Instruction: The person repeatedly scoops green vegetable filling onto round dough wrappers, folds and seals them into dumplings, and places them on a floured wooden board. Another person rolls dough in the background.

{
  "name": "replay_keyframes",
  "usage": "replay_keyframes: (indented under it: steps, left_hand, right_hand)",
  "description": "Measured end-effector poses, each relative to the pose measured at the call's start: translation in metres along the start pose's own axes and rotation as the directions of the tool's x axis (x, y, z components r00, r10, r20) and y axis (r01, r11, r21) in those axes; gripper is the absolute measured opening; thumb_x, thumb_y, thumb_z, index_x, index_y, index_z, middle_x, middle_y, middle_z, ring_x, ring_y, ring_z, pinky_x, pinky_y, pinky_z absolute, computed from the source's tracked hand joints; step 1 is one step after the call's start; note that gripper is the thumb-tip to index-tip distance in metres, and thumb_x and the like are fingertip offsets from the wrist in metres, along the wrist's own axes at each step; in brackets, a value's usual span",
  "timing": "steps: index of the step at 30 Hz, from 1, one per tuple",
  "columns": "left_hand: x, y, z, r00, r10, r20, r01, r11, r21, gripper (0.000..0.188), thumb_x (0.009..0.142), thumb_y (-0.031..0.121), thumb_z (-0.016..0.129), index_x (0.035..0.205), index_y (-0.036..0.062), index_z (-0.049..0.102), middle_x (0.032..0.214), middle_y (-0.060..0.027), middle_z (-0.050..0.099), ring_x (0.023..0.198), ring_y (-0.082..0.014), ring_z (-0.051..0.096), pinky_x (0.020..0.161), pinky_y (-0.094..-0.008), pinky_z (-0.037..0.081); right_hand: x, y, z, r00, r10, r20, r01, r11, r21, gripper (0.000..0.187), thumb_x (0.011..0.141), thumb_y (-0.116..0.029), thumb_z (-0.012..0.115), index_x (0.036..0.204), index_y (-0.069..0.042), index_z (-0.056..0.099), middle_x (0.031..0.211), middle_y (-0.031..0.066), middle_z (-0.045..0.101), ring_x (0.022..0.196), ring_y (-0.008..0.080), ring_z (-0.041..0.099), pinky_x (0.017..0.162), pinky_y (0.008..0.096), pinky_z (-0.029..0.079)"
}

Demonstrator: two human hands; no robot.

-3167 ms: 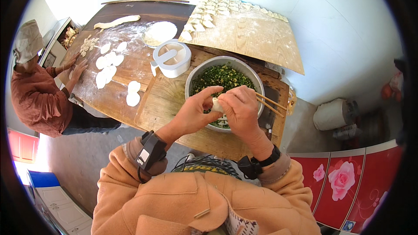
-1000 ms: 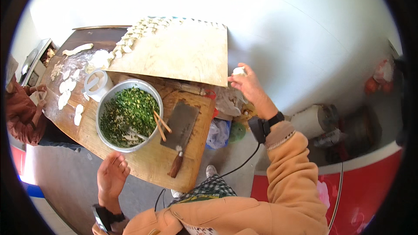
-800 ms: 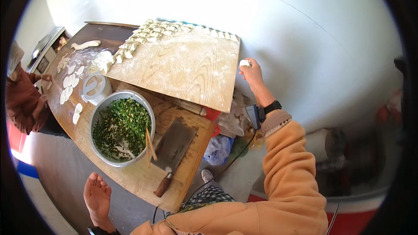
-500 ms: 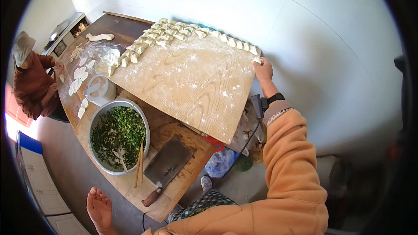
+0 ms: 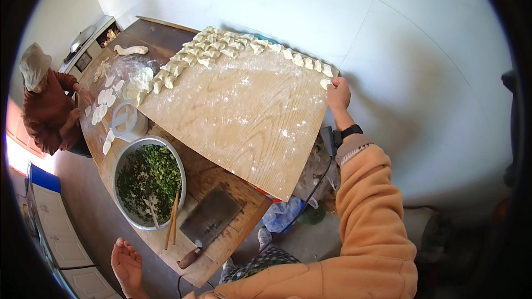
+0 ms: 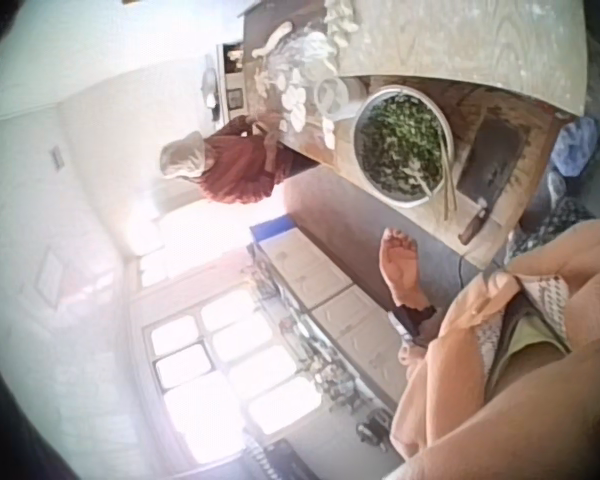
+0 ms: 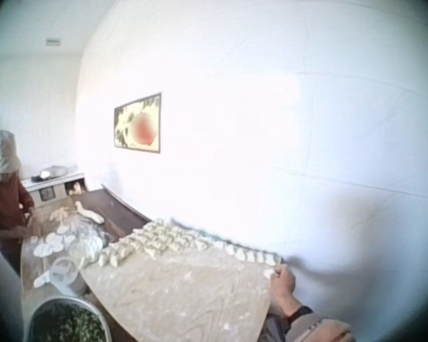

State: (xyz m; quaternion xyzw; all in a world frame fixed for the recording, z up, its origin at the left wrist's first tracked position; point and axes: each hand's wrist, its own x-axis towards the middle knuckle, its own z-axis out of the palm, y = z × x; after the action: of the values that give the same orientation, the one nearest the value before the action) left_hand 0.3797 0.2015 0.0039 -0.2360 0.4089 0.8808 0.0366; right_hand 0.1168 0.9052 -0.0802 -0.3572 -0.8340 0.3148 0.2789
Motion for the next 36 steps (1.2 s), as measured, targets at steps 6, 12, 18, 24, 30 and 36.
replay_keyframes:
  steps: [6, 12, 18, 24, 30, 36]
  left_hand:
    - [0.013, 0.007, -0.009, 0.999, -0.05, 0.021, 0.05, 0.998, 0.026, 0.016, 0.099, 0.021, 0.047, 0.106, 0.0117, 0.057, 0.097, -0.0004, 0.065, 0.084, -0.0141, 0.065, 0.075, -0.0309, 0.055]
    - [0.032, 0.031, -0.037, 0.983, -0.088, 0.161, 0.083, 0.996, 0.037, 0.015, 0.099, 0.02, 0.048, 0.103, 0.0118, 0.059, 0.094, 0.0011, 0.063, 0.083, -0.0126, 0.061, 0.074, -0.0288, 0.05]
    - [0.069, 0.073, -0.123, 0.957, -0.198, 0.212, 0.205, 0.979, -0.011, 0.015, 0.098, 0.02, 0.051, 0.103, 0.0093, 0.061, 0.091, 0.0004, 0.063, 0.084, -0.0127, 0.062, 0.076, -0.0292, 0.05]
    - [0.13, 0.138, -0.157, 0.932, -0.195, 0.304, 0.18, 0.981, 0.076, 0.016, 0.095, 0.022, 0.058, 0.104, 0.0093, 0.063, 0.094, 0.0001, 0.066, 0.087, -0.012, 0.062, 0.08, -0.0277, 0.049]
    - [0.226, 0.151, -0.155, 0.97, -0.136, 0.203, 0.073, 0.954, 0.291, 0.021, 0.094, 0.023, 0.059, 0.108, 0.0071, 0.061, 0.096, 0.0003, 0.065, 0.086, -0.012, 0.061, 0.078, -0.0259, 0.05]
    - [0.33, 0.164, -0.149, 0.992, -0.064, 0.11, -0.007, 0.836, 0.549, 0.033, 0.092, 0.019, 0.061, 0.122, 0.0036, 0.057, 0.1, -0.0032, 0.063, 0.092, -0.0134, 0.058, 0.079, -0.0281, 0.048]
  right_hand:
    - [-0.021, 0.008, -0.001, 0.989, -0.118, -0.094, 0.119, 0.993, 0.003, 0.034, 0.076, -0.016, 0.07, 0.108, -0.007, 0.061, 0.1, 0.0126, 0.065, 0.089, 0.0304, 0.063, 0.081, 0.041, 0.05]
    - [-0.106, 0.081, -0.04, 0.966, -0.233, -0.115, 0.255, 0.935, 0.246, 0.031, 0.076, -0.008, 0.066, 0.106, -0.001, 0.064, 0.097, 0.0124, 0.066, 0.087, 0.0242, 0.065, 0.079, 0.0344, 0.052]
    - [-0.268, 0.182, -0.113, 0.978, 0.137, 0.16, -0.189, 0.904, 0.383, 0.016, 0.088, -0.005, 0.061, 0.104, -0.001, 0.063, 0.09, 0.0036, 0.062, 0.073, 0.0105, 0.056, 0.061, 0.0246, 0.049]
    - [-0.474, 0.143, -0.175, 0.85, 0.362, 0.383, -0.477, 0.838, 0.266, 0.01, 0.09, -0.015, 0.06, 0.098, -0.008, 0.06, 0.071, -0.0007, 0.056, 0.057, 0.0092, 0.05, 0.047, 0.0247, 0.04]
    - [-0.585, 0.0, -0.172, 0.497, 0.376, 0.782, -0.605, 0.796, 0.002, 0.012, 0.088, -0.01, 0.06, 0.099, -0.004, 0.063, 0.086, 0.0052, 0.065, 0.075, 0.0135, 0.064, 0.063, 0.0252, 0.05]
    - [-0.617, -0.097, -0.141, 0.357, 0.142, 0.923, -0.611, 0.783, 0.116, 0.018, 0.088, -0.011, 0.06, 0.101, 0.001, 0.063, 0.093, 0.0089, 0.067, 0.082, 0.0165, 0.065, 0.078, 0.0288, 0.052]
